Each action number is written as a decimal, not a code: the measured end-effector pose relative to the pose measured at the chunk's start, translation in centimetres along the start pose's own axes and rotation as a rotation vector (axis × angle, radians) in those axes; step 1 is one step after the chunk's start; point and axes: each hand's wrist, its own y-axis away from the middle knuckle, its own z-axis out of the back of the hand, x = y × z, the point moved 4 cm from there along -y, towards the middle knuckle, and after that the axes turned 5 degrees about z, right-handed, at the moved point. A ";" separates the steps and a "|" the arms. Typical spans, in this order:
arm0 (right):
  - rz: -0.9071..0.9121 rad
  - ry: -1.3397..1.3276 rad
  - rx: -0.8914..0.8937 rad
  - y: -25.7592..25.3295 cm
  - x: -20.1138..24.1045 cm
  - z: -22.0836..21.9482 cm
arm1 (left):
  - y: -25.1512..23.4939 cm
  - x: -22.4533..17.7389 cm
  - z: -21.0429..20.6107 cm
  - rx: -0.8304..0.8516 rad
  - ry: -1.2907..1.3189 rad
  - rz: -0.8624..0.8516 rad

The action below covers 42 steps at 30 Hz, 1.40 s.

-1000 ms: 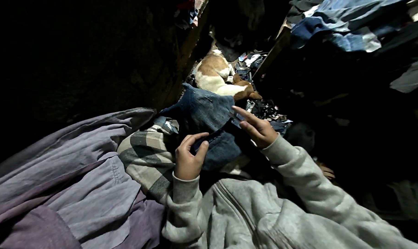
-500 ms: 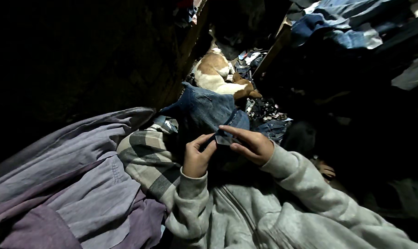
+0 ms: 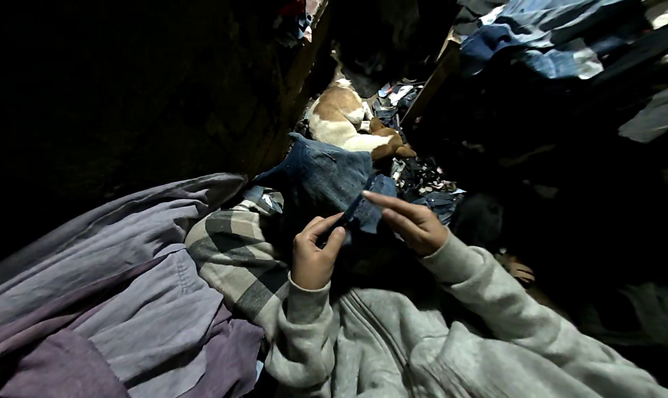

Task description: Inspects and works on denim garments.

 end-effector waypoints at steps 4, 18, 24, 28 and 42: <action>-0.226 0.215 -0.052 -0.1 -1.6 2.2 | -0.4 0.4 0.1 -0.014 -0.016 -0.015; 0.096 0.247 0.342 -1.3 0.4 0.0 | -0.8 0.3 -0.3 0.022 0.069 0.039; 0.197 0.290 0.350 -1.6 0.8 0.0 | -0.7 0.0 -0.2 0.073 0.159 0.044; 0.211 0.366 0.239 -1.5 0.6 0.0 | -0.6 0.0 -0.3 0.074 0.207 0.090; 0.137 0.111 0.398 -1.6 0.7 0.8 | -0.4 -0.3 -0.2 0.084 0.207 0.113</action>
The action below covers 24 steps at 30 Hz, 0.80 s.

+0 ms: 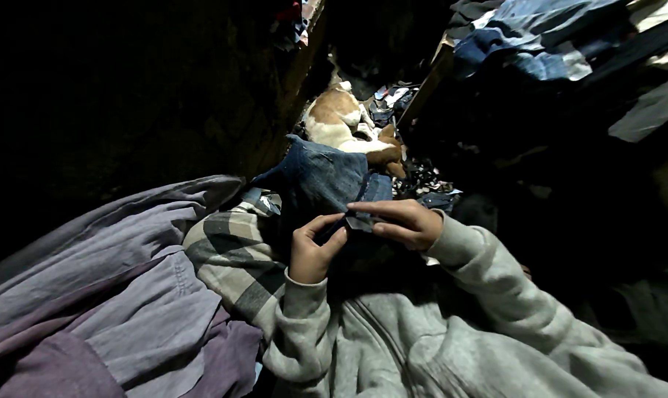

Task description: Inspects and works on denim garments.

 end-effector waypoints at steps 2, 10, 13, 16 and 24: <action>-0.006 0.049 0.028 -0.2 0.6 -0.2 | 0.0 -0.1 0.0 0.002 0.004 -0.013; -0.014 0.248 -0.096 -0.1 0.7 -0.3 | 0.0 0.2 0.0 -0.003 -0.018 -0.041; -0.023 0.174 -0.174 0.3 -0.4 0.3 | -0.1 0.2 0.0 -0.011 -0.037 -0.017; -0.126 0.095 -0.191 0.8 -1.5 1.0 | -0.2 0.3 0.1 -0.008 -0.052 0.013; -0.075 -0.098 -0.001 0.2 -1.5 -0.3 | -0.3 0.7 0.1 0.027 -0.037 -0.018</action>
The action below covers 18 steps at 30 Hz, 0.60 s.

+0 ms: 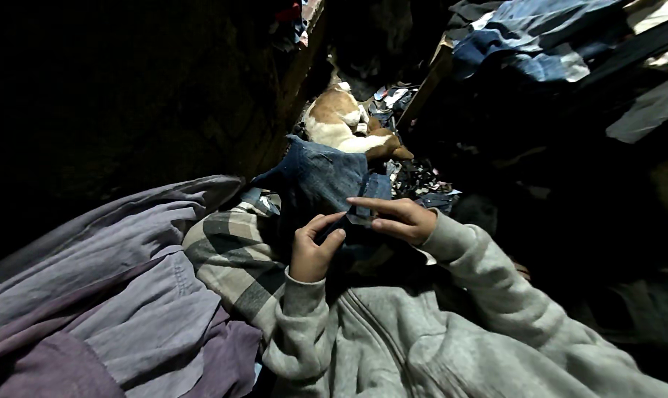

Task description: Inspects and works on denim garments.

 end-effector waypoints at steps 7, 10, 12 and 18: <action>0.034 0.093 0.064 -0.6 0.8 0.1 | 0.0 0.1 0.1 -0.018 -0.054 -0.040; 0.039 0.178 0.043 -0.7 0.8 0.0 | 0.0 0.1 0.2 -0.027 -0.073 -0.039; 0.025 0.228 0.017 -0.7 0.7 -0.1 | -0.1 0.1 0.2 -0.030 -0.073 -0.023; 0.022 0.194 -0.150 -0.3 -0.9 0.9 | -0.1 0.1 0.3 -0.028 -0.081 0.028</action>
